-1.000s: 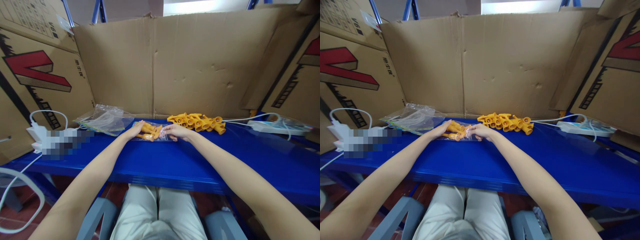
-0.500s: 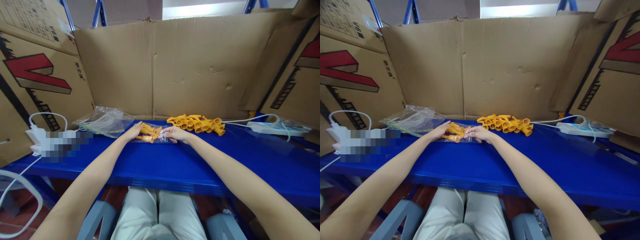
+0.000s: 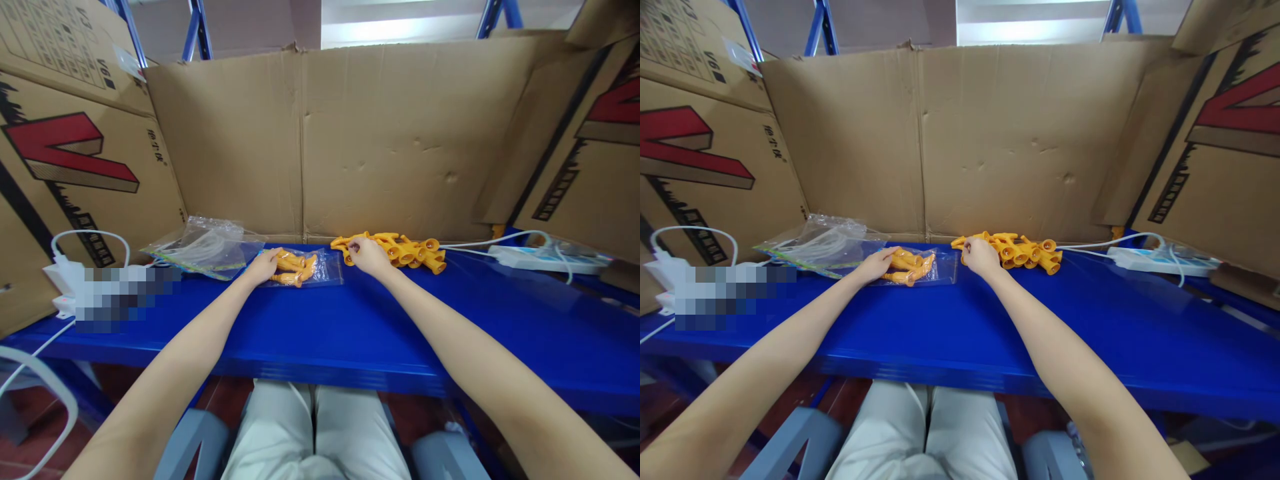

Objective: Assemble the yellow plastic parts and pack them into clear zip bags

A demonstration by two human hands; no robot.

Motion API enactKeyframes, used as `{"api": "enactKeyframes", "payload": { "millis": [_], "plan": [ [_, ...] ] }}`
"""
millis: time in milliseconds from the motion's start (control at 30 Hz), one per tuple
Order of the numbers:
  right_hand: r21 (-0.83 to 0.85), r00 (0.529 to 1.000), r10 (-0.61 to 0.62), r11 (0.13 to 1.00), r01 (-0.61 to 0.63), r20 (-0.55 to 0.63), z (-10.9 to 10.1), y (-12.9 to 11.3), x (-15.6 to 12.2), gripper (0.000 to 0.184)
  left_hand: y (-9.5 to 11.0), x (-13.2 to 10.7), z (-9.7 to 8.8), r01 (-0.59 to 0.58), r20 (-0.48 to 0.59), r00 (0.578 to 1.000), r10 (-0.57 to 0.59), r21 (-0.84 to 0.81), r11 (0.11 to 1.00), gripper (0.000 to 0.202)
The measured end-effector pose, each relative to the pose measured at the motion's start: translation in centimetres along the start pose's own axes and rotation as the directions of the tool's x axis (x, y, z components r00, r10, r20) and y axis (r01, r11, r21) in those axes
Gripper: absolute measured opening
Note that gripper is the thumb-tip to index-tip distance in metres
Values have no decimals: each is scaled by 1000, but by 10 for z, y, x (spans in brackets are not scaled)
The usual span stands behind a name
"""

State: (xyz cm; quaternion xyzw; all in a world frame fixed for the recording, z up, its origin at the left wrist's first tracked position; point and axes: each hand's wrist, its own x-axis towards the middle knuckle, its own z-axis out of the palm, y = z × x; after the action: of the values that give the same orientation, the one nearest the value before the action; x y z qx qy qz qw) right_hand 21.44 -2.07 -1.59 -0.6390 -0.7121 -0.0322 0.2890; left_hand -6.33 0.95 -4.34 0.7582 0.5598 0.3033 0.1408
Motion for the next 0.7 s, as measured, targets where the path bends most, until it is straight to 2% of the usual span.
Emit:
{"api": "enactKeyframes", "payload": {
  "millis": [167, 233, 367, 500, 700],
  "plan": [
    [-208, 970, -56, 972, 107, 236, 11, 8, -4, 39, 2, -1, -4, 46, -14, 999, -45, 69, 997, 56],
    [-247, 965, -56, 961, 121, 255, 15, 7, -6, 46, 4, -2, -4, 49, -7, 999, -49, 97, 994, 56],
    [-272, 988, -41, 959, 81, 152, 23, 4, -6, 47, 8, -4, -4, 62, -4, 998, -62, 163, 985, 55],
    [-250, 998, 20, 968, -2, 67, 26, 0, -5, 36, 9, -5, -4, 54, -14, 999, -52, 188, 981, 53],
    [28, 983, 170, 985, -168, -68, 19, 3, 0, 31, 0, -1, 0, 61, -53, 997, -56, 98, 993, 50]
  ]
}}
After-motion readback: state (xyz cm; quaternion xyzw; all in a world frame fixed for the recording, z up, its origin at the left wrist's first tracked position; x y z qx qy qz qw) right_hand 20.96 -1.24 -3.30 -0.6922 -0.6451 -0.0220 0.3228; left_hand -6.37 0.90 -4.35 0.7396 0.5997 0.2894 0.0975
